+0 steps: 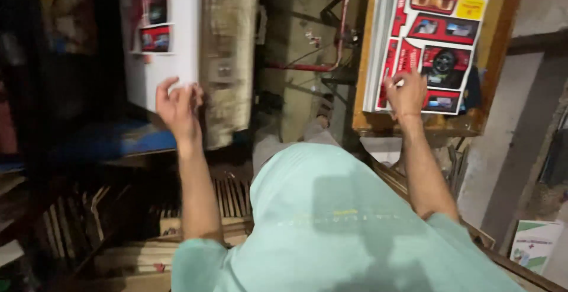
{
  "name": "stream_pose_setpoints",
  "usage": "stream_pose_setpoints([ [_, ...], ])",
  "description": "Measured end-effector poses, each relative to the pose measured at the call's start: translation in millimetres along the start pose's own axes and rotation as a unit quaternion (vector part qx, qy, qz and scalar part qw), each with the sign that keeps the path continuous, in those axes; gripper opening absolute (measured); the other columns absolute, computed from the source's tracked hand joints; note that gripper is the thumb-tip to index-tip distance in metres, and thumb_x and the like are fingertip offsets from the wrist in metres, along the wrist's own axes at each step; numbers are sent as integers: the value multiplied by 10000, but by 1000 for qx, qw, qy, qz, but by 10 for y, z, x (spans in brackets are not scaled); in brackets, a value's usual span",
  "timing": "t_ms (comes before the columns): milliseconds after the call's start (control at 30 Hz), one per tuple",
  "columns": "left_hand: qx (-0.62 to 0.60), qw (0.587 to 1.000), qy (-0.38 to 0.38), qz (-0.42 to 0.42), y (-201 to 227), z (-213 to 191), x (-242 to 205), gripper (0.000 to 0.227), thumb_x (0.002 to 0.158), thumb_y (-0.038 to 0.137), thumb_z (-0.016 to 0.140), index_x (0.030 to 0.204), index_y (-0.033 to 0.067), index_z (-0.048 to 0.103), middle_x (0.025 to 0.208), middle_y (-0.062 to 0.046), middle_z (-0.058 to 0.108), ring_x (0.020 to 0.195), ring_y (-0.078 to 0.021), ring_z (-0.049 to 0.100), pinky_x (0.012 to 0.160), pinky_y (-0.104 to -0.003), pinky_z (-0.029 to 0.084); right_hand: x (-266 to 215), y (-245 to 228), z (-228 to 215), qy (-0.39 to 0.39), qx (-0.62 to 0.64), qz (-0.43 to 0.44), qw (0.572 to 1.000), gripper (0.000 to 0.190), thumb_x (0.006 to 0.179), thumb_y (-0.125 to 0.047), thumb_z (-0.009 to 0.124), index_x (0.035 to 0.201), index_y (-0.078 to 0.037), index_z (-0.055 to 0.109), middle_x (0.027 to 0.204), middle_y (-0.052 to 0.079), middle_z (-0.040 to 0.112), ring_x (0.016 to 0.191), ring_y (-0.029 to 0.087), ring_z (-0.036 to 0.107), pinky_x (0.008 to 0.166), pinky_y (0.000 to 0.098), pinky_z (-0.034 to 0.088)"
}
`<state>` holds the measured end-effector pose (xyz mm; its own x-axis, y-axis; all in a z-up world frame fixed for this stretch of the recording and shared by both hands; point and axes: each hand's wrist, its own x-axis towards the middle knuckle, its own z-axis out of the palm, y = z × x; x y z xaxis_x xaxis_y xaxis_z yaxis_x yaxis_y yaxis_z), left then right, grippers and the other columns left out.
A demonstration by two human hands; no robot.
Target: Picking up, inspecting, and aligning stacks of printed cardboard packaging sheets in a manufacturing workshop.
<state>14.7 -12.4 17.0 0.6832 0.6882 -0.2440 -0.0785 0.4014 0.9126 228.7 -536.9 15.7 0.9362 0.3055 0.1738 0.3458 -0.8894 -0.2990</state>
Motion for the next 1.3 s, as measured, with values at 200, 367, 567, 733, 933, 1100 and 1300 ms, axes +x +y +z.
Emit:
stream_pose_setpoints([
  [200, 23, 993, -118, -22, -41, 1271, -653, 253, 982, 124, 697, 1203, 46, 601, 909, -108, 761, 786, -199, 759, 659, -291, 608, -267, -139, 88, -150, -155, 64, 974, 478, 723, -517, 897, 733, -60, 758, 819, 160, 718, 1025, 333, 619, 1046, 513, 414],
  [367, 70, 951, -280, -109, -1372, 2165, -1045, 301, 960, 104, 728, 1227, 20, 616, 950, -104, 757, 850, -165, 747, 708, -277, 604, -164, 207, -133, -189, -64, 88, 976, 341, 730, -399, 897, 737, -76, 788, 722, 156, 718, 832, 340, 670, 884, 481, 508],
  [567, 140, 862, -469, -129, -2727, 3191, -1775, 400, 893, 147, 801, 1244, 7, 672, 961, -75, 782, 865, -122, 734, 758, -273, 604, -192, 694, -393, -212, 166, 109, 957, 300, 844, -325, 848, 884, -34, 789, 767, 154, 714, 717, 223, 686, 689, 362, 540],
  [733, 240, 859, -438, -108, -2611, 3849, -2014, 367, 870, 217, 851, 1153, 6, 752, 922, -97, 776, 815, -164, 726, 726, -325, 582, -392, 1516, -552, -250, 425, 150, 857, 342, 924, -323, 790, 1111, -39, 755, 1008, 13, 747, 936, 55, 660, 840, 248, 532],
  [933, 205, 939, -273, 50, -2276, 4044, -1873, 484, 807, 268, 810, 1196, 19, 662, 998, -140, 775, 883, -247, 762, 800, -373, 606, -967, 2291, -597, -1, 132, 103, 986, 426, 909, -192, 869, 1244, 20, 713, 1106, 100, 720, 972, 134, 657, 838, 311, 514],
  [1100, 201, 902, -359, 131, -909, 3684, -1593, 490, 876, 228, 794, 1289, 14, 639, 1082, -162, 765, 1004, -235, 734, 909, -371, 578, -793, 1707, -298, -169, 699, 343, 604, 516, 975, -100, 641, 1474, -62, 516, 1234, -25, 731, 993, 67, 700, 628, 202, 495],
  [1300, 128, 932, -267, 210, -480, 2328, -663, 415, 929, 59, 774, 1313, -9, 635, 1142, -108, 755, 1038, -189, 700, 927, -351, 590, 18, 158, -155, -235, 695, 311, 604, 634, 935, 13, 579, 1539, -60, 399, 1135, 28, 723, 952, 117, 709, 802, 241, 584],
])
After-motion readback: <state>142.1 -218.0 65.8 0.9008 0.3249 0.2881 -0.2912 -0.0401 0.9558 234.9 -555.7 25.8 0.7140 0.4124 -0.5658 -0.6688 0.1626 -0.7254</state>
